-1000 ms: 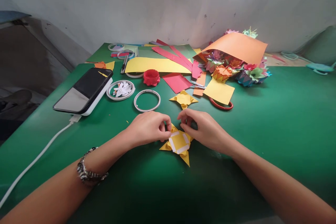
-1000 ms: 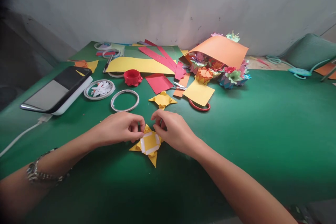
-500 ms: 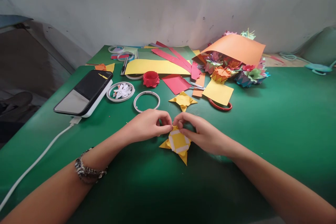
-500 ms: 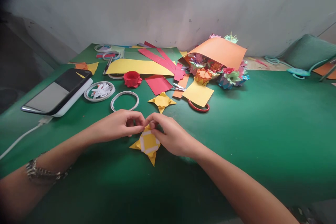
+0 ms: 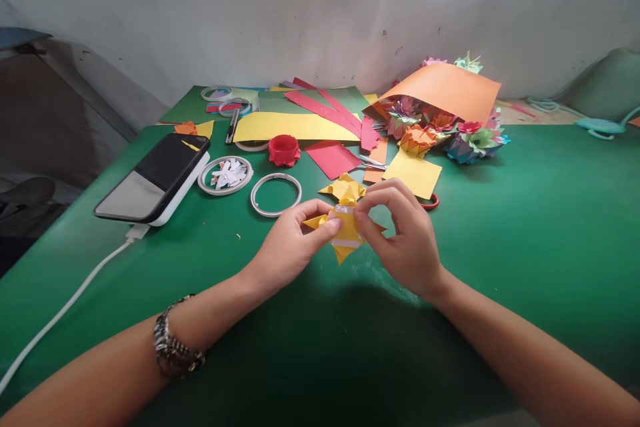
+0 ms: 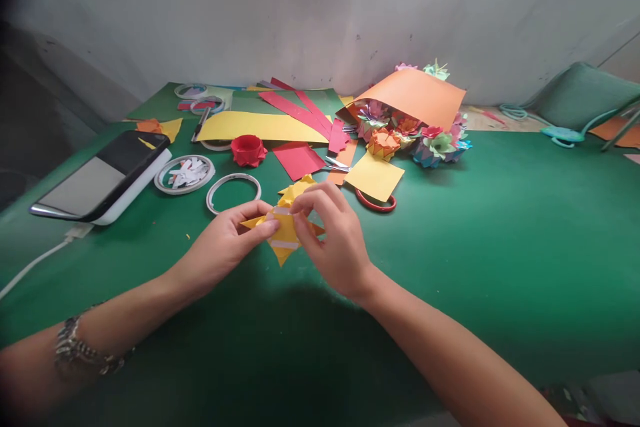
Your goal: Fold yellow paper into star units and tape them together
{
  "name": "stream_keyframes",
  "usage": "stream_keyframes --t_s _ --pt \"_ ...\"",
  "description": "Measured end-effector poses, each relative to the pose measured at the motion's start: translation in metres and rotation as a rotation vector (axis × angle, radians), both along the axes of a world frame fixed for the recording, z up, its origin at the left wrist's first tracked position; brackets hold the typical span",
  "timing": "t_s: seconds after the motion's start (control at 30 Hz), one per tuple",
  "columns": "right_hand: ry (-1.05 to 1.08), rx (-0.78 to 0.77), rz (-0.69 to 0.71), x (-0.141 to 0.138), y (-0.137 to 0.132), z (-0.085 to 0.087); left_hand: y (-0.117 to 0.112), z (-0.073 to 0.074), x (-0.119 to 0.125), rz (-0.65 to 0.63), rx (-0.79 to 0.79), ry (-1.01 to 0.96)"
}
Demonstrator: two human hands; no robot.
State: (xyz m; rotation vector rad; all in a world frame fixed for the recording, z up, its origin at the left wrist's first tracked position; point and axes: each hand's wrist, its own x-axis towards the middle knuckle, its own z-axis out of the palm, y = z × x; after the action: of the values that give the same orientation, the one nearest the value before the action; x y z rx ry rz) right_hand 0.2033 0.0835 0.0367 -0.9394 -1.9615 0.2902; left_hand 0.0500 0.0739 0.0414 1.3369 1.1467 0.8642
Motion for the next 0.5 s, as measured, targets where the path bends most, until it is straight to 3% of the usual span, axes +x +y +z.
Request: stream_keyframes --t_s 0.1,0.17,0.27,0.5 --pt "-0.149 0.259 -0.083 -0.0006 -0.0009 0.0004 -0.0010 -0.0015 0.0010 0.037 0.075 0.061" --pt "-0.195 0.327 -0.113 -0.0007 -0.0012 0.0001 -0.0022 -0.0019 0.0008 0.047 0.150 0.095" --pt "-0.192 0.297 -0.116 -0.0005 -0.0014 -0.0002 -0.0044 -0.0021 0.0004 0.073 0.228 0.091" --pt "-0.148 0.210 -0.070 0.0000 -0.0028 0.0011 -0.0059 -0.0027 0.0011 0.136 0.229 0.077"
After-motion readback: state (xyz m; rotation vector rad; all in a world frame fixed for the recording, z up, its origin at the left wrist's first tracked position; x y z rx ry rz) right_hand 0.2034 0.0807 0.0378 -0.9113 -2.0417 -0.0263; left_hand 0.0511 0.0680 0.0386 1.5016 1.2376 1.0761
